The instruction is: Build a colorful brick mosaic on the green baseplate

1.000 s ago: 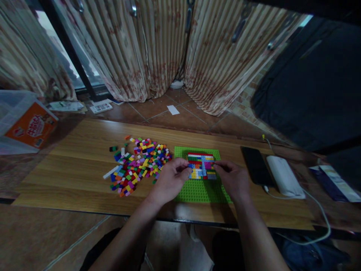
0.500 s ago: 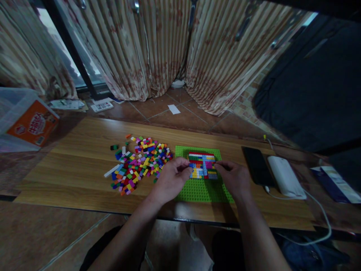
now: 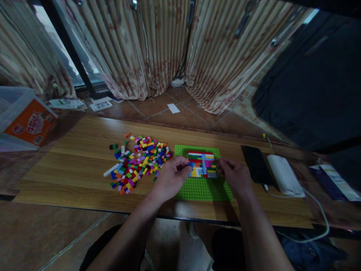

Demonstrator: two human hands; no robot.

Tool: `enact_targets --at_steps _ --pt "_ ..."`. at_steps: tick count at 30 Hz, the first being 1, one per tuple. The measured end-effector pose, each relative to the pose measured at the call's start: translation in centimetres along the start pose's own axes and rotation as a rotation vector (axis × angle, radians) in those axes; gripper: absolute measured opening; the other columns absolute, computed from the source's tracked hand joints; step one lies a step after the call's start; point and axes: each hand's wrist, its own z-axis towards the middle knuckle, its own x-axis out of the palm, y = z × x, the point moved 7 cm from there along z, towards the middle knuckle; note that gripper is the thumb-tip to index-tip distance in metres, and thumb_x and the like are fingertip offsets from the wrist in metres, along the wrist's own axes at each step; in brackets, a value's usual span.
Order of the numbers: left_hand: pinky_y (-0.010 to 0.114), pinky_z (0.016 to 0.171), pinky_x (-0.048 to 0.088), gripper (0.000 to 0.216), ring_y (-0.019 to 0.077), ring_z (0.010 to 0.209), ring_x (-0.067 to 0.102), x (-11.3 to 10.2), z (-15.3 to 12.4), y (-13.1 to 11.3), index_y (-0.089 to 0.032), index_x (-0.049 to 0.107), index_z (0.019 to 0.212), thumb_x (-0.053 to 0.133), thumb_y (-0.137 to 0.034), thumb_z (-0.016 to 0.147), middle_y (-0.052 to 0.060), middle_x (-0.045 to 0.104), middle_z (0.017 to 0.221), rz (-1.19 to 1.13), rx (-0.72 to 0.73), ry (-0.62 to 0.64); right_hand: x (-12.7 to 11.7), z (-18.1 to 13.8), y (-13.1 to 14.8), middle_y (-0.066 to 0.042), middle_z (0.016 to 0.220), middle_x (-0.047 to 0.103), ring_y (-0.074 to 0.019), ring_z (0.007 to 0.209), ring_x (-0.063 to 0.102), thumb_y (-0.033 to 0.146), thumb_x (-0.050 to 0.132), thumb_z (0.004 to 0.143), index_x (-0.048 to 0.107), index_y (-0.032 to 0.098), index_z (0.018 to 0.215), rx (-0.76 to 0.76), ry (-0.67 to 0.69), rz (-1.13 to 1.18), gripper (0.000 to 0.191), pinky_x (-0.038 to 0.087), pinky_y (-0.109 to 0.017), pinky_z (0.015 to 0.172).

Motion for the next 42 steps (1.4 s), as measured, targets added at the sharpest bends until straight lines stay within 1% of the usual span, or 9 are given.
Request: enact_targets --at_steps 10,17,24,27,30,31,33,36,42 --pt "0.025 0.063 0.043 0.006 0.0125 0.065 0.055 -0.1 -0.1 0.0 -0.016 0.062 0.082 0.060 -0.022 0.082 -0.002 0.059 0.069 -0.010 0.006 -0.004 0.5 0.2 -0.1 -0.009 0.077 0.074 -0.0191 0.066 0.066 0.043 0.073 0.064 0.076 0.013 0.089 0.006 -0.020 0.005 0.040 0.052 -0.032 0.061" --pt "0.025 0.063 0.044 0.006 0.0130 0.066 0.056 -0.2 -0.1 0.0 -0.017 0.062 0.082 0.060 -0.022 0.082 -0.001 0.059 0.068 -0.011 0.032 -0.012 0.8 0.0 -0.4 -0.005 0.063 0.070 -0.0145 0.052 0.059 0.039 0.078 0.054 0.076 0.014 0.081 0.113 -0.052 0.168 0.038 0.048 -0.027 0.050" --pt "0.025 0.062 0.045 0.007 0.0116 0.064 0.056 0.2 0.2 0.7 -0.016 0.061 0.086 0.060 -0.020 0.081 -0.001 0.060 0.070 -0.082 -0.002 -0.008 1.0 0.0 -0.6 -0.003 0.058 0.067 -0.0133 0.049 0.056 0.037 0.078 0.053 0.074 0.013 0.078 0.162 -0.036 0.204 0.035 0.044 -0.026 0.046" --pt "0.025 0.063 0.048 0.007 0.0118 0.065 0.058 0.5 0.2 1.0 -0.016 0.060 0.086 0.061 -0.020 0.080 -0.001 0.061 0.072 -0.136 -0.027 -0.005 0.3 -0.5 0.6 -0.005 0.065 0.070 -0.0166 0.056 0.061 0.038 0.077 0.057 0.074 0.014 0.079 0.082 -0.106 0.136 0.033 0.048 -0.030 0.054" --pt "0.025 0.065 0.050 0.008 0.0117 0.066 0.060 0.6 0.1 1.0 -0.016 0.060 0.087 0.061 -0.020 0.080 -0.001 0.063 0.074 -0.162 -0.050 -0.006 -0.2 -2.3 3.2 -0.007 0.076 0.074 -0.0200 0.068 0.066 0.042 0.072 0.069 0.074 0.016 0.080 -0.107 -0.204 0.099 0.028 0.052 -0.033 0.066" --pt "0.025 0.065 0.051 0.008 0.0115 0.066 0.061 0.7 0.0 1.0 -0.016 0.060 0.087 0.061 -0.020 0.080 -0.001 0.063 0.075 -0.171 -0.056 0.000 0.3 -3.0 4.0 -0.007 0.079 0.075 -0.0203 0.072 0.067 0.043 0.070 0.074 0.074 0.017 0.082 -0.155 -0.150 0.124 0.027 0.053 -0.033 0.069" --pt "0.025 0.064 0.051 0.007 0.0110 0.066 0.061 0.9 -0.1 0.9 -0.016 0.060 0.086 0.061 -0.020 0.081 0.000 0.064 0.076 -0.190 -0.064 0.019 1.9 -4.4 5.2 -0.005 0.085 0.075 -0.0193 0.074 0.068 0.044 0.068 0.079 0.075 0.020 0.087 -0.217 0.046 0.156 0.026 0.053 -0.032 0.071" --pt "0.024 0.063 0.051 0.005 0.0100 0.063 0.062 1.4 -0.2 0.8 -0.016 0.059 0.086 0.060 -0.017 0.081 -0.001 0.065 0.075 -0.225 -0.063 0.039 3.6 -6.1 6.1 -0.004 0.091 0.075 -0.0190 0.080 0.067 0.042 0.069 0.080 0.075 0.023 0.094 -0.282 0.221 0.119 0.024 0.052 -0.032 0.074" --pt "0.022 0.062 0.050 0.005 0.0090 0.062 0.063 2.5 -0.1 0.6 -0.016 0.059 0.085 0.061 -0.019 0.082 -0.001 0.066 0.076 -0.266 -0.053 0.087 3.8 -5.9 5.2 -0.003 0.089 0.074 -0.0195 0.084 0.067 0.040 0.069 0.081 0.075 0.023 0.090 -0.251 0.235 0.136 0.020 0.050 -0.032 0.078"
